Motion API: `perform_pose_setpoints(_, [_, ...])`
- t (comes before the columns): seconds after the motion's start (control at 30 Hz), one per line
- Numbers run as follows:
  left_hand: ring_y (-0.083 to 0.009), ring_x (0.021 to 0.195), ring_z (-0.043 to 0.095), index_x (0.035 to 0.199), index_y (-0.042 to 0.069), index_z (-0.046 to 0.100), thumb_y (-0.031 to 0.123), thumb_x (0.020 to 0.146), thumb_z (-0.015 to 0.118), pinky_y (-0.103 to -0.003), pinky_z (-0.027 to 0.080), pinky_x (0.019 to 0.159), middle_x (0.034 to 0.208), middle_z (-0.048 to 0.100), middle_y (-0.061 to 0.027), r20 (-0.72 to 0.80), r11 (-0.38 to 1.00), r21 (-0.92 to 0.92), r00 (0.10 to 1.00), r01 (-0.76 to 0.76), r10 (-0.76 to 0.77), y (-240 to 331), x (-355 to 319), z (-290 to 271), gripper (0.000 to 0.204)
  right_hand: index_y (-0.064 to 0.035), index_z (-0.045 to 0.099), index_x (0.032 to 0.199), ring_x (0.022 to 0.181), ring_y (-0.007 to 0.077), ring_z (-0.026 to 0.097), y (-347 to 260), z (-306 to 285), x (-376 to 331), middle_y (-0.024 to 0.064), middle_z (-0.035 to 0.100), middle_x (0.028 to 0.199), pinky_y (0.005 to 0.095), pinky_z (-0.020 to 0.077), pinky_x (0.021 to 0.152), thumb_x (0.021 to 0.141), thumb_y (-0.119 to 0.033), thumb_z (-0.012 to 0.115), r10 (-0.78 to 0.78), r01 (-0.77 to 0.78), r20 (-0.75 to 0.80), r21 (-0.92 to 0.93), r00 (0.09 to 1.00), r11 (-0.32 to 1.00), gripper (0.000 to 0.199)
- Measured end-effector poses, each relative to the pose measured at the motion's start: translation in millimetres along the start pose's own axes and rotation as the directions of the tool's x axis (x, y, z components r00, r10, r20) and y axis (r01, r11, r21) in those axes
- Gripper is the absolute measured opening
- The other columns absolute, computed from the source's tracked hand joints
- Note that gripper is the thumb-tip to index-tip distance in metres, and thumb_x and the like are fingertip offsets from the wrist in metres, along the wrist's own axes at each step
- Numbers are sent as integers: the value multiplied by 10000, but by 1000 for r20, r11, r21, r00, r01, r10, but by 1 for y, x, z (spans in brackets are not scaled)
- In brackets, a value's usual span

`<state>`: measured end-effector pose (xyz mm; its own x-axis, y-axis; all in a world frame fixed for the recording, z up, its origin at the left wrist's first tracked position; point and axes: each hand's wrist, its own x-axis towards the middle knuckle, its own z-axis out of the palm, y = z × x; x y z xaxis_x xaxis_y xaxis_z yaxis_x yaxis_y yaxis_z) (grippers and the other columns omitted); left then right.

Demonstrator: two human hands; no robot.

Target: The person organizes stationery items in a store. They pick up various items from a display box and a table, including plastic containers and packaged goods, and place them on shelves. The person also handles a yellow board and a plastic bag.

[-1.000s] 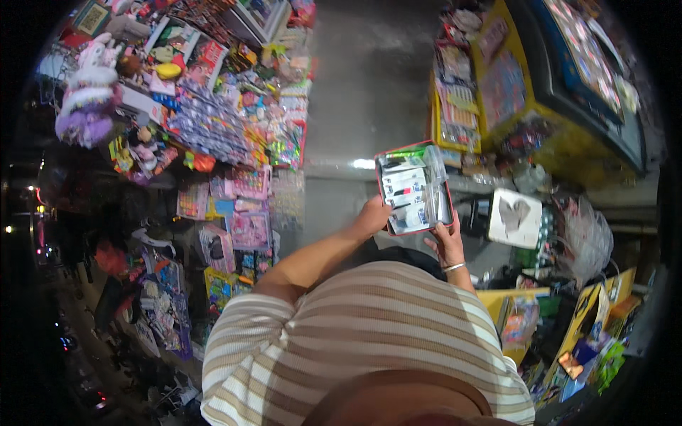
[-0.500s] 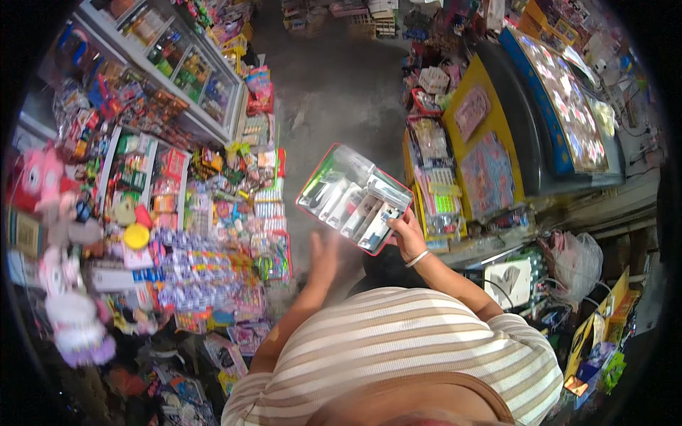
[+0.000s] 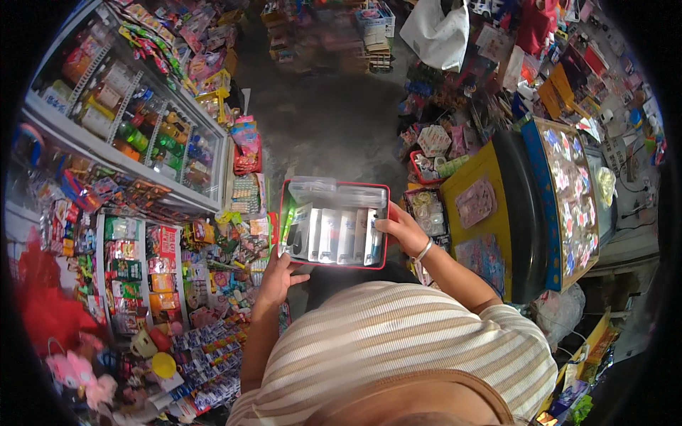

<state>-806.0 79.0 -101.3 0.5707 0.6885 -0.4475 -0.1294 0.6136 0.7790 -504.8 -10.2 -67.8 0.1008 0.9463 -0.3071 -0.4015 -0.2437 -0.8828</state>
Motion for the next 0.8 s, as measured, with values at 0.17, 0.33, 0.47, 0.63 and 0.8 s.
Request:
perform_pose_setpoints(0.17, [-259,985,586,1297,42,331,207,902,500,-351,551,685,1130,521,-111,-11,999,42,1000,10,-10,47,81,-9,460,-37,351,1347,1006,122,525,-28,-13,102,40,539,1149,283,458,844,810,-231,579,-81,83,18,-106,997,991,615])
perform_pose_setpoints(0.33, [-267,970,577,1300,66,323,187,859,525,-361,516,733,1095,484,-106,-56,989,-90,991,119,-125,109,202,-37,500,-53,311,1381,1046,132,509,-61,-15,227,49,513,1211,286,442,861,807,-204,597,84,-88,-76,-47,994,995,659])
perform_pose_setpoints(0.47, [-255,960,563,1325,108,301,179,843,529,-373,501,762,1101,450,-93,-49,989,-40,988,143,-145,171,286,-54,538,-55,277,1402,1076,138,500,-106,-14,314,57,496,1253,301,436,885,818,-224,611,83,-84,-110,-3,990,996,694])
perform_pose_setpoints(0.63, [-231,970,540,1319,108,330,168,837,530,-375,485,789,1105,462,-76,-60,982,-2,980,189,-189,230,402,-49,525,-101,321,1390,1018,134,530,-130,-36,390,30,526,1217,296,461,798,845,-215,596,-38,46,-226,30,973,998,621])
perform_pose_setpoints(0.8, [-225,981,536,1328,120,353,166,828,536,-402,463,824,1105,488,-49,83,968,59,965,243,-248,260,518,-18,534,-96,361,1369,1033,129,532,-142,-87,453,40,549,1193,305,455,834,844,-246,618,-28,53,-484,37,875,998,603])
